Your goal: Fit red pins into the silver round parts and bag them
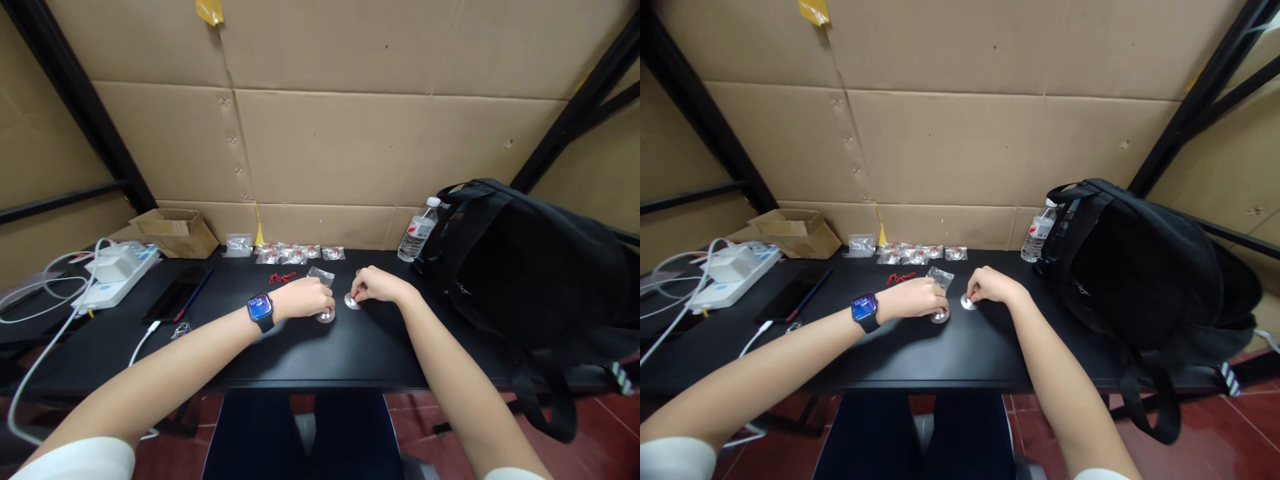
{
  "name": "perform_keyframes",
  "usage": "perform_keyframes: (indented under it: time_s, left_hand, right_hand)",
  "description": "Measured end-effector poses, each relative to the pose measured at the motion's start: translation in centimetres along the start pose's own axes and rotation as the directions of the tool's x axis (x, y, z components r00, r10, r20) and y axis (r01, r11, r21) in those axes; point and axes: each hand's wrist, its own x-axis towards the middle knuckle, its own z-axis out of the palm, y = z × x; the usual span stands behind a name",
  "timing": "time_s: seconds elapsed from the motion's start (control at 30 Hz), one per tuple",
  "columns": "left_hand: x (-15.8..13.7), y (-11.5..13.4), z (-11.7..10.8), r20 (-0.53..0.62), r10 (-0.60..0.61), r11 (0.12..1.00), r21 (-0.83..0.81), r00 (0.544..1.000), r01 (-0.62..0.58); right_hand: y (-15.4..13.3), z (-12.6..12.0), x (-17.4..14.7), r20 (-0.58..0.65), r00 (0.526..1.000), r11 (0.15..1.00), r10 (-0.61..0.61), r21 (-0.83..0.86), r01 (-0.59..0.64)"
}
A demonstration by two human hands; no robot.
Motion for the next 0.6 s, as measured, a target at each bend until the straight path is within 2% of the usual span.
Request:
perform_keyframes:
  time_s: [0.2, 0.33, 0.5, 0.6]
  left_hand:
    - [0.2, -1.0, -1.2, 0.143, -0.035, 0.969, -0.238, 0.989, 0.068]
    - [-0.1, -1.5, -1.1, 0.175, -0.054, 0.930, -0.349, 0.983, 0.113]
    - [-0.4, -1.4, -0.9, 0.162, -0.126, 0.928, -0.329, 0.979, 0.174]
    - [-0.6, -0.9, -1.0, 0.077, -0.170, 0.948, -0.260, 0.982, 0.185]
  right_hand:
    - [-0.1, 0.0, 0.0, 0.011, 1.000, 1.000, -0.015, 0.001, 0.015]
    - [-0.2, 0.2, 0.0, 0.008, 1.000, 1.000, -0.021, -0.014, 0.022]
    - [-0.4, 0.4, 0.0, 0.015, 1.000, 0.999, -0.015, -0.039, 0.016]
    - [-1.0, 0.6, 0.0, -0.009, 0.999, 0.997, -0.034, -0.070, 0.033]
